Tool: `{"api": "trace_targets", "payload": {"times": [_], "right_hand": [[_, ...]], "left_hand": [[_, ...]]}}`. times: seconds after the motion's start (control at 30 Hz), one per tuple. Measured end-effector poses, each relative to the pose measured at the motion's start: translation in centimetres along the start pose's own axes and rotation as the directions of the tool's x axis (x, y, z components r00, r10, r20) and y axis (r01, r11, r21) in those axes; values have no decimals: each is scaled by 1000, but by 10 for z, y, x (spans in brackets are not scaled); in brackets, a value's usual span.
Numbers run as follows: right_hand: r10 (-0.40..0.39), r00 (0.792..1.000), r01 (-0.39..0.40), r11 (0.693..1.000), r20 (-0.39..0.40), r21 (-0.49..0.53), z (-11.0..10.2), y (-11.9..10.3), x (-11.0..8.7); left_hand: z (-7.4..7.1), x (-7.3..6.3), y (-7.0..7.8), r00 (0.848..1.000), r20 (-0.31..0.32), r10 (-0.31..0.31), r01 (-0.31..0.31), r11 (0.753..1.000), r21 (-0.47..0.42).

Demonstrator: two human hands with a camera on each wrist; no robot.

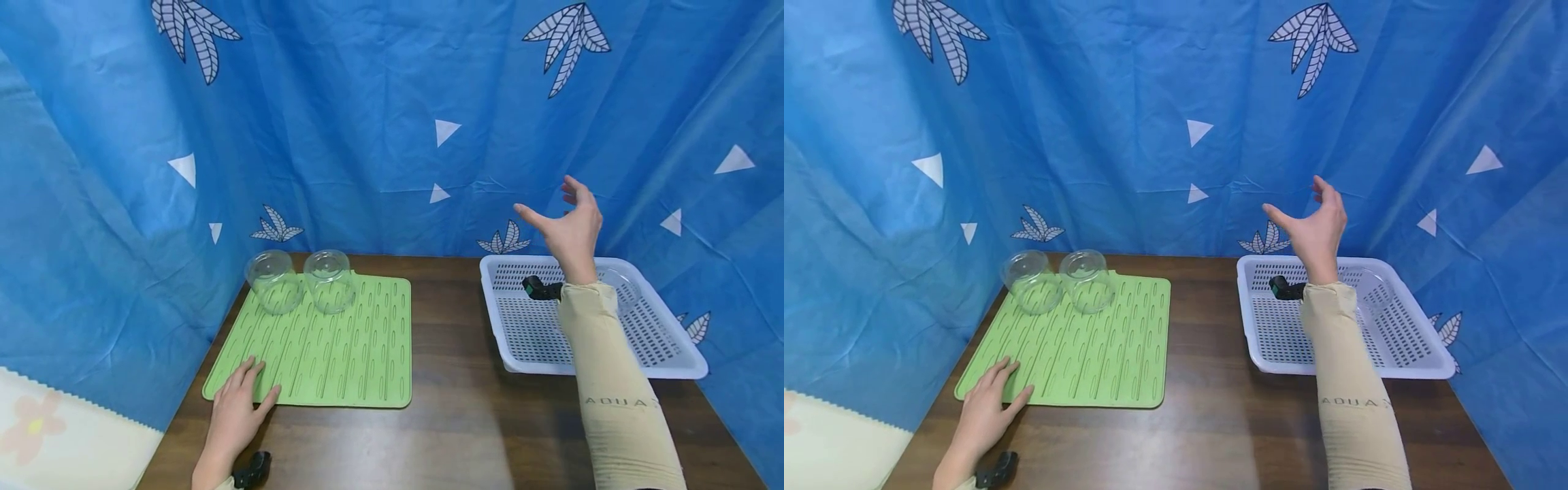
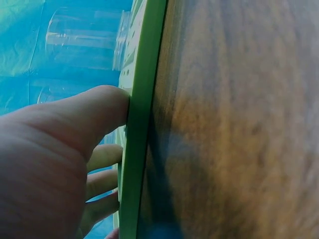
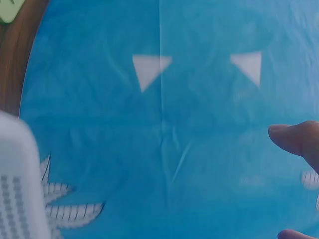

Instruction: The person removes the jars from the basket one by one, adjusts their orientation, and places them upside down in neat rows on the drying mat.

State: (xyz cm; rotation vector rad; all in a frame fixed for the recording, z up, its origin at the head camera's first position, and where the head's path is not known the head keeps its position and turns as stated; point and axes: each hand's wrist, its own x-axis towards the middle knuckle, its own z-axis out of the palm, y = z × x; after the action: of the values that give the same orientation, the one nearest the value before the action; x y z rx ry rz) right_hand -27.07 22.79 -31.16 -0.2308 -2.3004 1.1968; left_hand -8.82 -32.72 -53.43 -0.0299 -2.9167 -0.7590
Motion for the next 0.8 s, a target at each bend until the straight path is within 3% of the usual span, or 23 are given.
{"api": "trace_targets", "payload": {"times": [0.1, 0.27, 0.53, 0.8], "right_hand": [[109, 993, -109, 994, -33, 28, -14, 19, 0], [247, 965, -241, 967, -87, 81, -33, 50, -5], [413, 903, -407, 911, -123, 71, -48, 94, -16], [506, 854, -504, 862, -121, 50, -57, 124, -25]], "left_hand": [[-1, 0, 0, 1000, 6, 0, 1, 1000, -4], [-2, 0, 0, 1000, 9, 8, -8, 1000, -4], [-3, -2, 0, 1000, 21, 2, -1, 1000, -13], [-4, -2, 1, 999, 38, 1, 0, 1000, -21]]}}
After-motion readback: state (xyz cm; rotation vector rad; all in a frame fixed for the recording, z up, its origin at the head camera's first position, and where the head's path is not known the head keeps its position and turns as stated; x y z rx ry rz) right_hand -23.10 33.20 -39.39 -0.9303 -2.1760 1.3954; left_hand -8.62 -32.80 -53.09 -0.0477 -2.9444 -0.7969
